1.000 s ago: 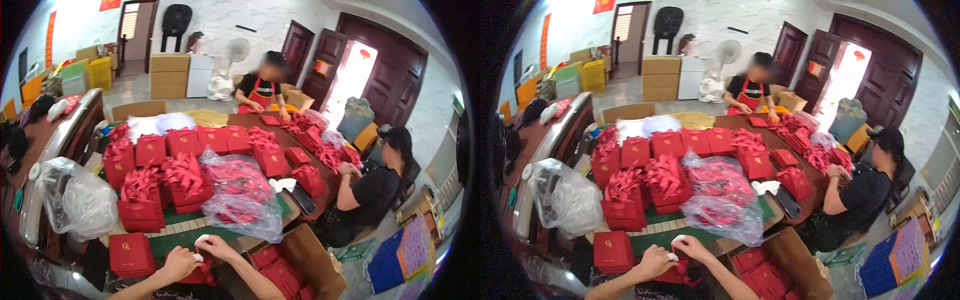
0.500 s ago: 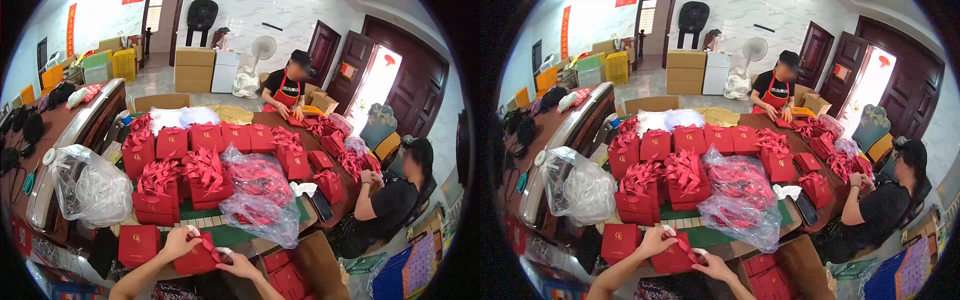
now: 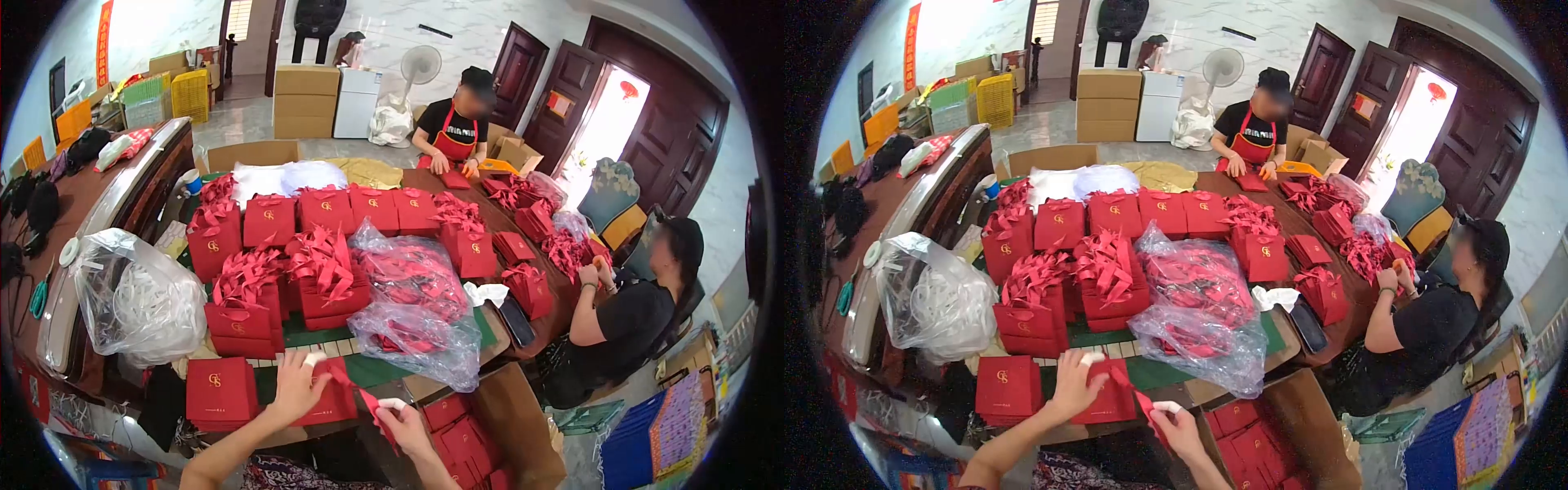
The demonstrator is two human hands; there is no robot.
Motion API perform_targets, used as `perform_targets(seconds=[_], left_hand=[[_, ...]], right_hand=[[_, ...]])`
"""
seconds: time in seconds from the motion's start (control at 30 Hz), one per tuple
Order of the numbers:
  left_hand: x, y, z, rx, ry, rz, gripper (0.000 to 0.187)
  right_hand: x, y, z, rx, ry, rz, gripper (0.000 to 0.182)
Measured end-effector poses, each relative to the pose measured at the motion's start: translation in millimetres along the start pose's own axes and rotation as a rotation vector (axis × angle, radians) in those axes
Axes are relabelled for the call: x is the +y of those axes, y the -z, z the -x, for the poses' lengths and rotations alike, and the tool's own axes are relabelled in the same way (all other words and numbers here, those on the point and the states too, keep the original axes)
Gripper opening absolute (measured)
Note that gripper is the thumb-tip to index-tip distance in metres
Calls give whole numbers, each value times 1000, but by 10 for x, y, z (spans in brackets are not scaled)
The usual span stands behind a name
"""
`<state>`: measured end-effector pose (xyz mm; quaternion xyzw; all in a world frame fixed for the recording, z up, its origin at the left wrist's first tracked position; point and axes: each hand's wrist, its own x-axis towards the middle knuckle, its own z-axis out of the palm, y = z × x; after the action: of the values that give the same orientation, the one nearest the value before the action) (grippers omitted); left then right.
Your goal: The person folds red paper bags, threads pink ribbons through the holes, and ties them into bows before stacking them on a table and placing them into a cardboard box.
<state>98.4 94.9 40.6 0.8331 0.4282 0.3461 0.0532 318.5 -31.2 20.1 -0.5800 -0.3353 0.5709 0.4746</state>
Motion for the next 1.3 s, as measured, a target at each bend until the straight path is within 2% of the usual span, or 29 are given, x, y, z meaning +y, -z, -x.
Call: perform_targets(seconds=[0.07,0.13,0.17,0.2,0.3,0.37,0.4,0.47,0.53,0.63,0.67,0.73,0.77,0.8,0.87,0.93,0.97,1.0,1.07,1.13,1.17,1.3], left_hand=[[148,17,219,-237,141,427,33],[237,-117,501,-519,519,1110,31],[256,-274,663,-516,487,1268,31],[323,-255,729,-550,489,1387,32],[268,-182,851,-655,503,1303,31],[250,-78,839,-745,677,1203,30],[256,-7,828,-748,673,1204,30],[251,118,811,-619,610,1094,30],[151,147,809,-635,618,1065,27],[85,259,726,-579,530,842,21],[57,322,658,-578,530,843,21],[-17,429,535,-467,218,442,25],[-53,379,520,-342,191,432,22],[-44,399,485,-342,189,434,22],[-20,470,385,-317,258,430,15],[-19,462,331,-347,266,441,18],[10,511,265,-394,294,507,20],[20,542,201,-440,321,573,22],[-60,556,133,-438,310,669,24],[-202,554,100,-534,365,738,22],[-241,553,100,-599,538,842,23],[-437,405,201,-654,503,1029,22]], right_hand=[[-9,-224,-74,14,31,-57,16],[54,-439,-187,12,225,-285,17],[78,-506,-231,25,323,-131,16],[61,-574,-235,-6,229,-209,16],[23,-792,-228,-38,206,-351,16],[-12,-805,-203,-37,195,-354,15],[-33,-803,-194,-40,183,-355,14],[-33,-742,-188,-25,205,-323,14],[19,-668,-195,-14,224,-290,13],[177,-568,-155,-3,237,-211,19],[210,-538,-123,41,248,-151,25],[138,-568,-65,84,262,-91,31],[102,-609,-5,307,384,59,34],[22,-649,54,530,503,212,38],[-94,-656,69,561,551,255,42],[-204,-661,37,214,748,632,43],[-296,-712,-5,120,827,717,44],[-321,-780,-71,37,872,665,43],[-311,-828,-149,-165,634,602,37],[-304,-843,-209,-166,660,569,32],[-302,-854,-245,-179,695,536,27],[-262,-868,-305,-156,675,612,14]])
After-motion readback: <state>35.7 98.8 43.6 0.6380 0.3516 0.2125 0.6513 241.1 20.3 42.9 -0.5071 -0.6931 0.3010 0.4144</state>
